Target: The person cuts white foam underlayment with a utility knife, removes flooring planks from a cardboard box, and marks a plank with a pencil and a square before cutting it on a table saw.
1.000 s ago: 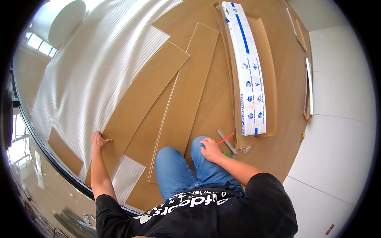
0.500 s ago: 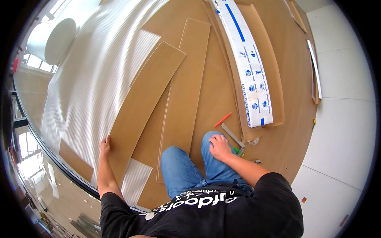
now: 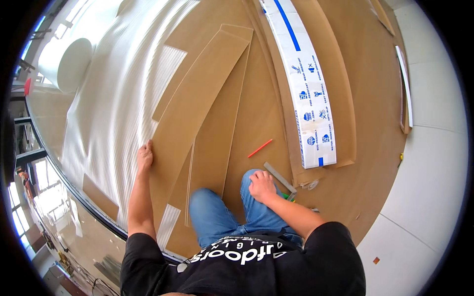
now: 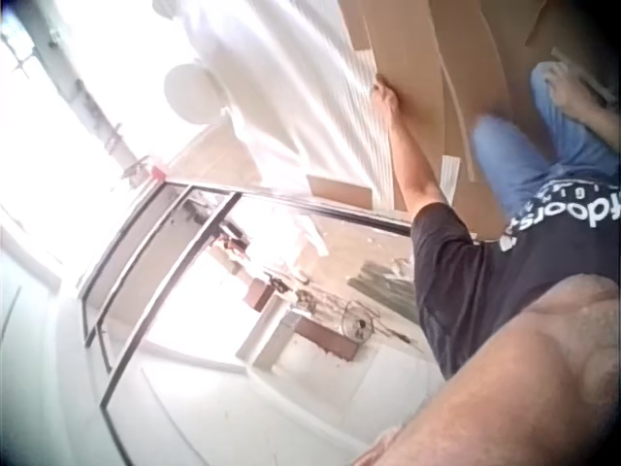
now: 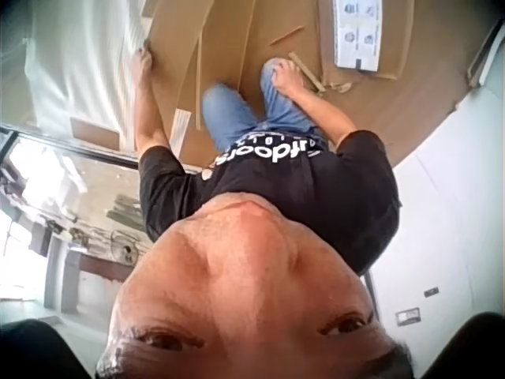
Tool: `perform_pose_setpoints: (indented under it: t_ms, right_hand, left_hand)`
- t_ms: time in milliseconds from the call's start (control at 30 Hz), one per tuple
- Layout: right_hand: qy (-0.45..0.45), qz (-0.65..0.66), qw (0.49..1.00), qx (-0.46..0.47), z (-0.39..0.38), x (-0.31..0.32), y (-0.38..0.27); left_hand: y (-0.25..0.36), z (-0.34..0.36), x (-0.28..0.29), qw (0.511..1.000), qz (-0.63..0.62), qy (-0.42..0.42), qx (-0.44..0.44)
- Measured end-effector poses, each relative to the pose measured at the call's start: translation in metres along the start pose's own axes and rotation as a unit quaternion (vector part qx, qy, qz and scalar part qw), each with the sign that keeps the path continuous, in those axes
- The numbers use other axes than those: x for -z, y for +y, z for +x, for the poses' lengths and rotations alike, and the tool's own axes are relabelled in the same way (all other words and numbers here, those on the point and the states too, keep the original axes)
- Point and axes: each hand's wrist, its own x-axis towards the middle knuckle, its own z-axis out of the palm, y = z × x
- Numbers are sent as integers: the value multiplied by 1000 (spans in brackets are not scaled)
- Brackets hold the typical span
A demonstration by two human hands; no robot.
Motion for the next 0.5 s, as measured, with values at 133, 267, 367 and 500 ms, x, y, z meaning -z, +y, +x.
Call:
perform_pose_setpoints:
  t_ms: [133,267,367,500]
  right_hand:
    - [1,30,999,19,8,7,10]
    - [12,69,997,36,6,5,29]
    - [18,90,994,52,10,7,33]
    - [-12,94,992,82,17,12,29]
  left_hand:
    - [12,-3,-55,999,-38,13,36]
    - [23,9,-108,999,23,10,21]
    - [30,20,-129,1000,-18,2,13]
    - [24,14,-139,998,4,58,18]
